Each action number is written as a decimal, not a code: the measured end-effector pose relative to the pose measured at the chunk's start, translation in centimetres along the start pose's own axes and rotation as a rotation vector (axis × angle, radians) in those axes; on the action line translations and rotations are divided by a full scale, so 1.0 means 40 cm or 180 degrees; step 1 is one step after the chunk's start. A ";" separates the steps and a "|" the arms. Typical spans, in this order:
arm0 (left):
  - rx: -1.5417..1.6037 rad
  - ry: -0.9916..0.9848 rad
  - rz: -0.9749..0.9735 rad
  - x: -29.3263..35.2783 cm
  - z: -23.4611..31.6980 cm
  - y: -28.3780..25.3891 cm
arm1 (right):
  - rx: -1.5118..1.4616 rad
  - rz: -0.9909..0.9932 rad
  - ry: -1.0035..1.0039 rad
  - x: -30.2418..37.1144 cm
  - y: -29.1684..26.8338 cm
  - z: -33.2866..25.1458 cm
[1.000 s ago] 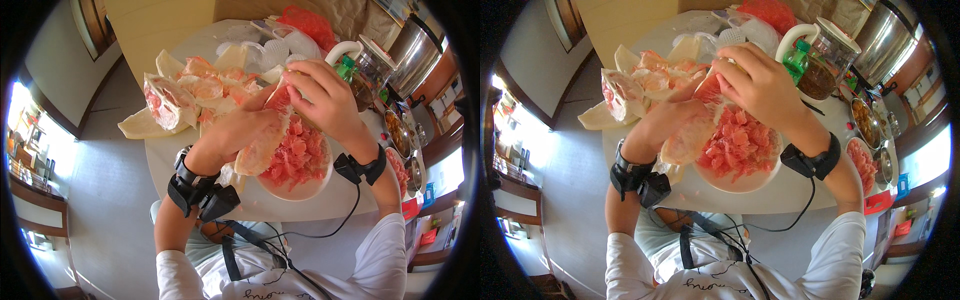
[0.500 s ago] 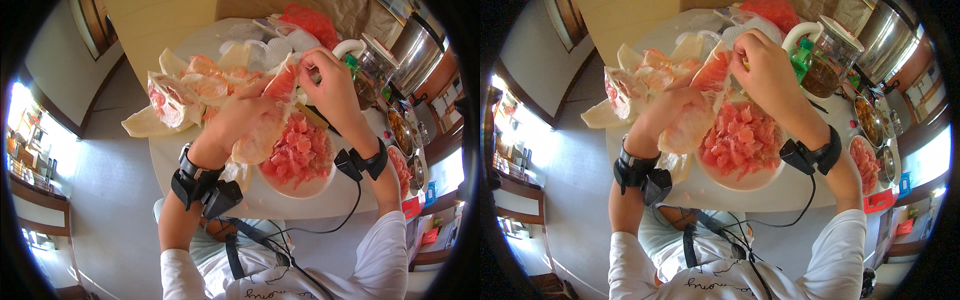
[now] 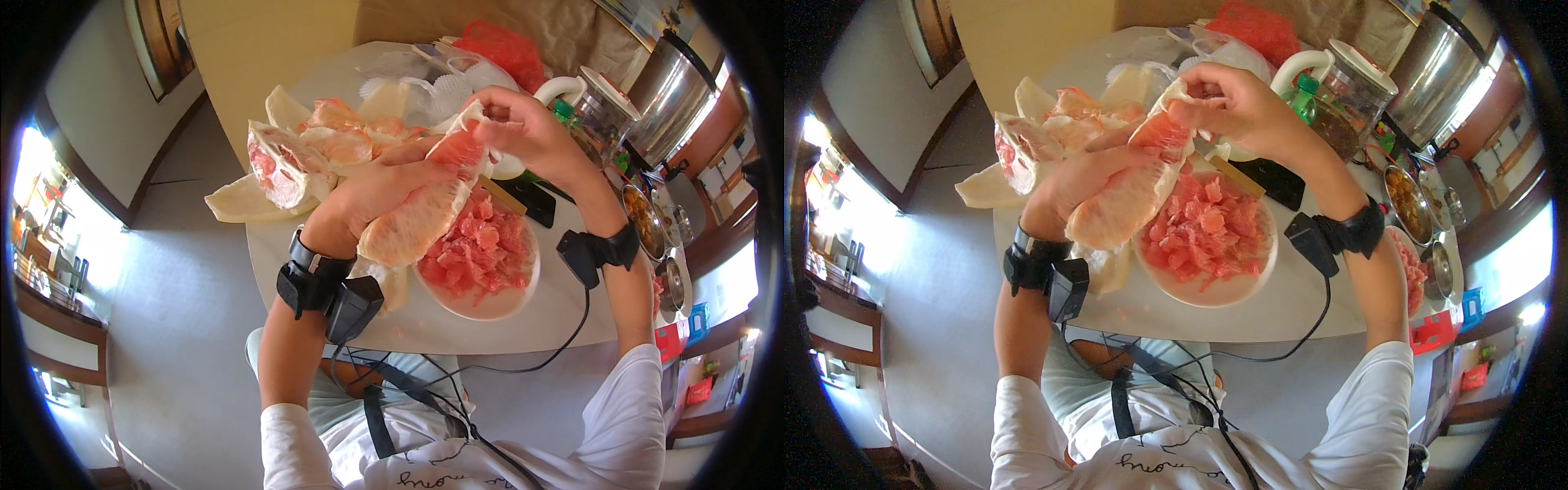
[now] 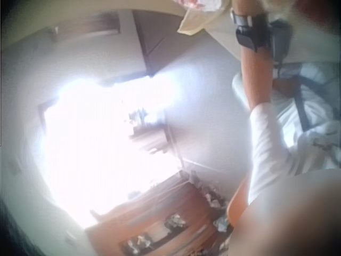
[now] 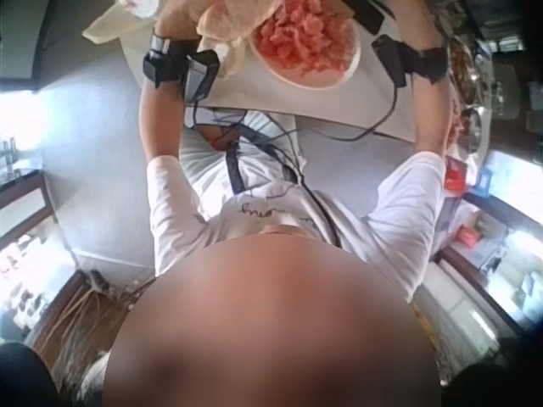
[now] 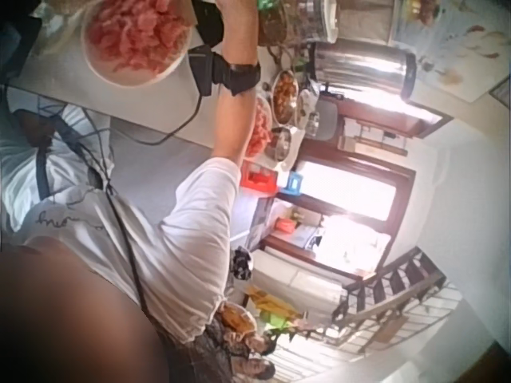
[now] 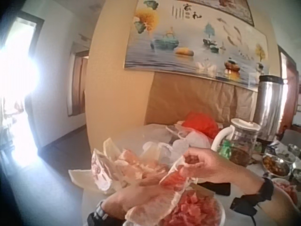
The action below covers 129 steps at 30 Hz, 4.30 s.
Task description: The person peels a grapefruit by hand, removing the outer rind and separating the inner segments. They place the peeled segments into a white bowl on the table.
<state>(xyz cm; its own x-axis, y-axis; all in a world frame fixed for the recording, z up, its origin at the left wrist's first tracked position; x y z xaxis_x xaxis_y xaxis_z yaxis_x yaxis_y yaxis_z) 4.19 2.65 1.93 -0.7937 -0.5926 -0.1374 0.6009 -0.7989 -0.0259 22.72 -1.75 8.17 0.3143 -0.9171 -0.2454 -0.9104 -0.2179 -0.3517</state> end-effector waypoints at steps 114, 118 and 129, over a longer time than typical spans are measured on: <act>-0.2050 0.0966 0.0979 0.017 0.036 0.052 | -0.1288 0.0324 -0.0171 0.064 0.034 0.049; -0.2297 0.1002 0.0978 0.018 0.033 0.055 | -0.0032 0.0341 -0.1018 0.063 0.060 0.040; -0.1866 0.0428 0.0704 0.012 0.023 0.052 | 0.0733 0.0073 -0.1373 0.072 0.039 0.055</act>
<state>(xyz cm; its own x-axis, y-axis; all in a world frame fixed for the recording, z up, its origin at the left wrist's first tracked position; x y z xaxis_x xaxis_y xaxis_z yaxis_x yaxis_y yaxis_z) 4.98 0.63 2.74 -0.6491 -0.6885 -0.3235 0.7312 -0.4476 -0.5148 22.81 -4.01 4.95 0.4221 -0.6882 -0.5901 -0.8505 -0.0751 -0.5206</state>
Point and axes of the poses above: each hand's wrist, its own x-axis away from the middle knuckle, its own y-axis out of the palm, z = x × y, the point moved 2 cm from there along -x, towards the middle knuckle, and after that the axes turned 11 degrees about -x, right-handed, at the moved point
